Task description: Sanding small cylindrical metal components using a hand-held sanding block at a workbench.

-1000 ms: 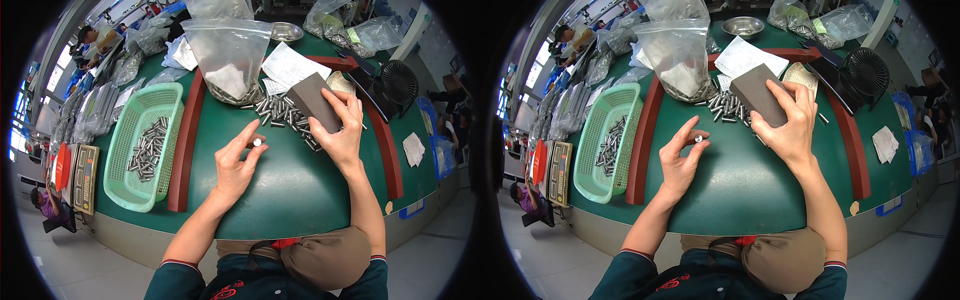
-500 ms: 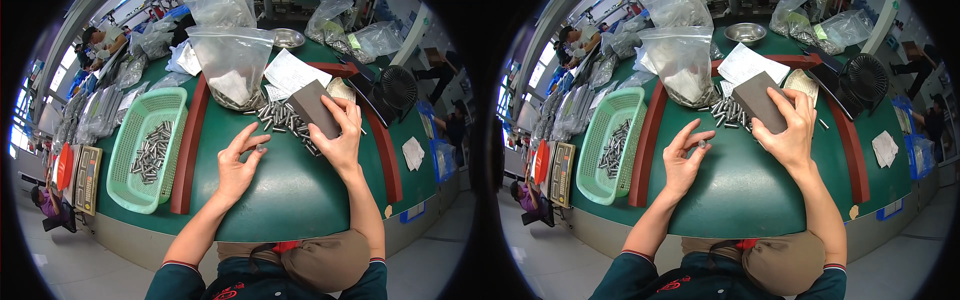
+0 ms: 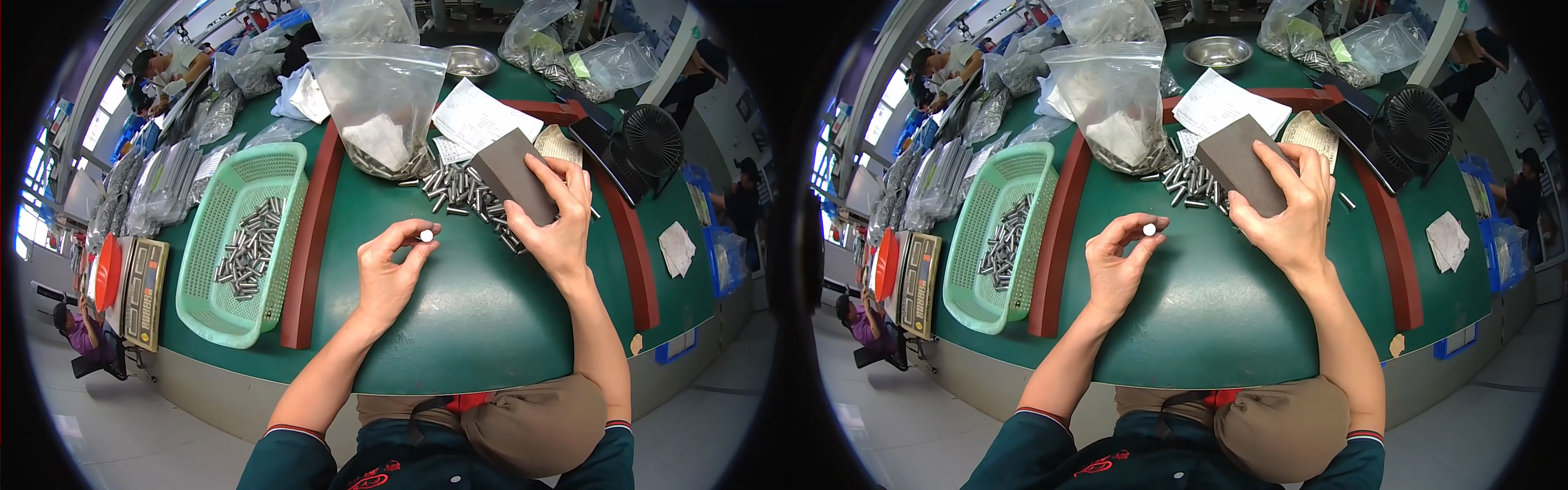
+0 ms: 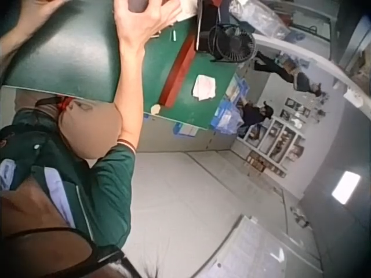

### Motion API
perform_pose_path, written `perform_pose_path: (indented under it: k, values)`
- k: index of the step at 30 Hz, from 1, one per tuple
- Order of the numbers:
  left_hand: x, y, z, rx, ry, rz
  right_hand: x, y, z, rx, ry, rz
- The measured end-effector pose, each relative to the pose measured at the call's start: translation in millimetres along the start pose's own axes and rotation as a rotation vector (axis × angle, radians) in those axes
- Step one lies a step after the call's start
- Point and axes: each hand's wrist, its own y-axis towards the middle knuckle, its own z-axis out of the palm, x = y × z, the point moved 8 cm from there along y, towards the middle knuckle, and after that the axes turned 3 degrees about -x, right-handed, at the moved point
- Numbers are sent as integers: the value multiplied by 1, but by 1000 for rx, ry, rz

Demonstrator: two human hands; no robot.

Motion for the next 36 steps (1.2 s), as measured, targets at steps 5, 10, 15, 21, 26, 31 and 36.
perform_pose_path:
  k: [5, 10, 15, 21, 26, 31, 36]
  values:
    - [-3, 1, 0, -5, 22, 30, -1, 0, 0, 2, 5, 6]
    - [-6, 2, 0, 5, 71, 38, 0, -1, 1, 3, -2, -12]
    - [2, 2, -3, -18, -13, 0, 11, -5, 6, 29, 88, -58]
    - [23, -2, -4, 45, -152, -234, 68, -22, 14, 235, 329, -327]
    - [23, -9, 16, 120, -422, -427, 31, -19, 20, 90, 136, -160]
    - [31, -11, 6, 116, -338, -437, 79, -29, 17, 179, 331, -391]
    - [21, -6, 14, 136, -345, -393, 39, -20, 14, 62, 129, -206]
